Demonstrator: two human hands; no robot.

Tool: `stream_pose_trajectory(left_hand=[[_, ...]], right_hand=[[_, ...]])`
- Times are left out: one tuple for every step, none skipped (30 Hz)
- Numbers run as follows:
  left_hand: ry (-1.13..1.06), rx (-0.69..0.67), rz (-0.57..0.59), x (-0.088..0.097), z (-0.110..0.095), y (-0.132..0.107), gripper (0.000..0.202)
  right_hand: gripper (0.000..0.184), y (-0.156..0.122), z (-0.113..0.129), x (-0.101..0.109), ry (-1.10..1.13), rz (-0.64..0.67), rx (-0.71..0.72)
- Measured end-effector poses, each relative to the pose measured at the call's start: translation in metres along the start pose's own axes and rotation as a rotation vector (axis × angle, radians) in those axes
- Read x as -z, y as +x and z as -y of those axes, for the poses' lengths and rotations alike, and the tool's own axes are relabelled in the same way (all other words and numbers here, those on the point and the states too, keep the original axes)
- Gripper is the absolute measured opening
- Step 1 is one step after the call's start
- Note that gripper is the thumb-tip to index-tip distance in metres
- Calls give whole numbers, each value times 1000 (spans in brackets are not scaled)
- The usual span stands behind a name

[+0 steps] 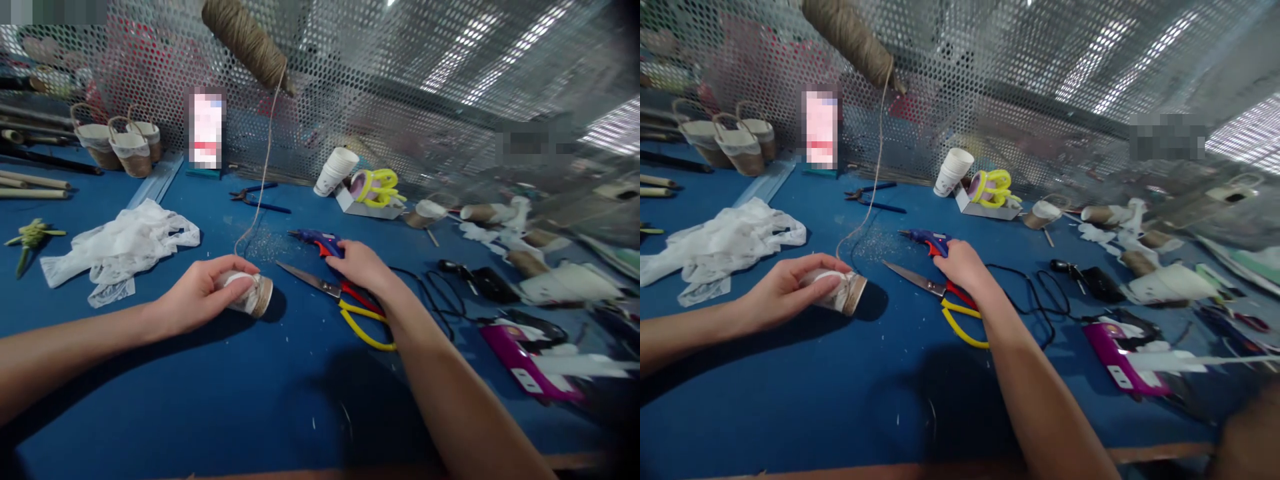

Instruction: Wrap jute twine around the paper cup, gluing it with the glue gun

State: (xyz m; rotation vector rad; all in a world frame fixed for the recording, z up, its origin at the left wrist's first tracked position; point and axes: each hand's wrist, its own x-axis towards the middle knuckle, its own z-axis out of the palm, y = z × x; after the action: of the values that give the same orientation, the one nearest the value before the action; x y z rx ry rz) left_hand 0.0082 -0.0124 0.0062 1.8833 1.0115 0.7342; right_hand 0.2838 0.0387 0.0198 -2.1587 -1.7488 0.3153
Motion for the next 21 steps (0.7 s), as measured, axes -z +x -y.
stream_pose_trajectory(left_hand=[[30,-4,-9,0,2,1,31],[63,-7,-20,1,5,3,31],[95,-14,-31,1,7,4,31],[121,-16,-43,2,9,5,31],[135,-18,-52,2,10,6,30],[137,-17,-57,2,11,7,30],[127,-17,-58,3,13,8,30],[112,-17,-57,3,13,8,30],[94,-17,-54,3,14,9,30],[79,-19,-51,3,15,9,30],[71,-22,-49,3,15,10,30],[69,-30,-50,3,15,10,30],[70,-40,-54,3,16,10,30],[75,-53,-57,3,16,10,29],[84,-69,-59,3,16,10,29],[98,-86,-60,3,16,10,28],[116,-102,-59,3,17,10,28],[135,-117,-53,4,16,9,27],[153,-129,-45,4,16,9,27],[167,-140,-37,5,16,9,27],[176,-146,-29,5,16,9,27]], right_hand=[[16,4,-2,-3,-2,11,-12],[17,8,-4,-6,-1,13,-26],[18,10,-4,-9,4,10,-42],[17,11,-4,-10,16,5,-59],[15,10,-3,-9,35,3,-77],[16,8,-2,-8,61,2,-94],[20,5,-1,-5,92,2,-106],[26,-1,1,-2,127,8,-110],[32,-7,3,2,182,21,-106],[36,-15,6,6,245,51,-95],[38,-24,9,11,335,106,-67],[37,-33,13,15,543,218,-45],[35,-43,16,19,670,310,-58],[32,-51,20,22,710,374,-71],[30,-59,23,25,710,422,-62],[28,-65,26,26,673,430,-39],[27,-71,28,28,622,432,-7],[27,-76,30,28,581,432,29],[27,-80,30,28,538,415,52],[27,-83,30,27,492,395,61],[27,-86,30,26,449,373,68]])
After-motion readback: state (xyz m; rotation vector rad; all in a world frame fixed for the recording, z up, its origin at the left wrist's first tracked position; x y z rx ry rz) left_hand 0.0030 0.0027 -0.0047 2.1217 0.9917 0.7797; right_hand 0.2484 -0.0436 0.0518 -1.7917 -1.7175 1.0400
